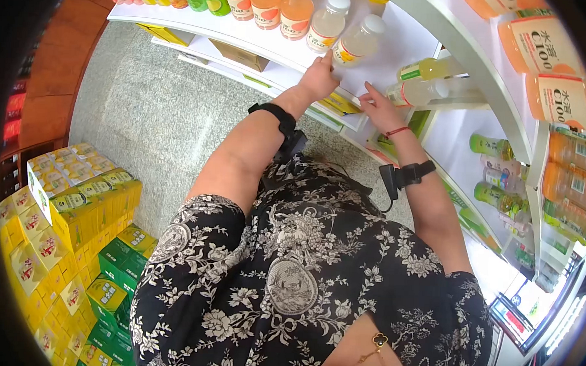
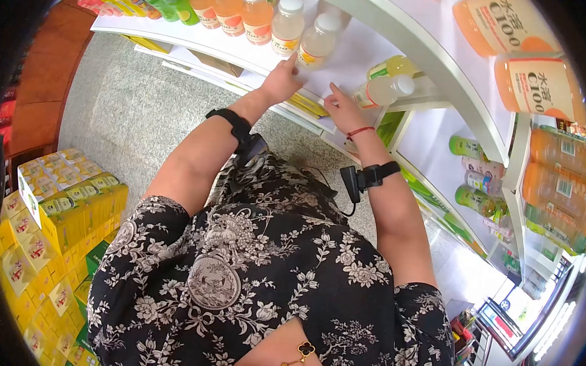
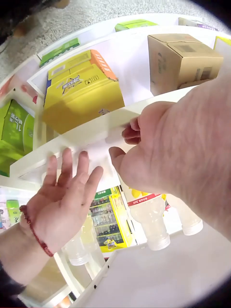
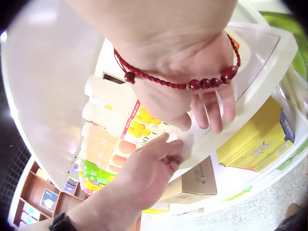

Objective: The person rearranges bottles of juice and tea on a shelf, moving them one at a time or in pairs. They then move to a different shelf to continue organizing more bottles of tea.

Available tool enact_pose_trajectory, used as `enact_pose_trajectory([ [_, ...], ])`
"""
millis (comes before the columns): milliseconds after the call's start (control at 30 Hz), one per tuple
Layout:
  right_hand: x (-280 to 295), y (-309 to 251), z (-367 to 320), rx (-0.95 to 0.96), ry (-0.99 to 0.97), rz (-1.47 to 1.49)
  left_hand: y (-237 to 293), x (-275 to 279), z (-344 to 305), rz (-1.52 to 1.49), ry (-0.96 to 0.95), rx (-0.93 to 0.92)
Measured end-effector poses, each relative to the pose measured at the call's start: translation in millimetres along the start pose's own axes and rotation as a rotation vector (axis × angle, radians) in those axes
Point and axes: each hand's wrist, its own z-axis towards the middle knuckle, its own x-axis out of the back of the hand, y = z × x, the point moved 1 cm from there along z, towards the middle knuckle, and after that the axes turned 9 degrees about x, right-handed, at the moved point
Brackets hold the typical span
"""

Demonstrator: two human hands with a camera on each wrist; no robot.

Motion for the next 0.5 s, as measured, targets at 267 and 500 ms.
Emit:
enact_pose_trajectory([
  [267,17.6,13.0,-29.8,-0.077,-0.14,0.093,11.4,-6.9,-6.1,0.051,0.05,0.131],
  [500,57.4,55.2,-65.4,-0.351,-0.074,0.033,17.1,-21.8,-16.9,0.003,0.278,0.144],
])
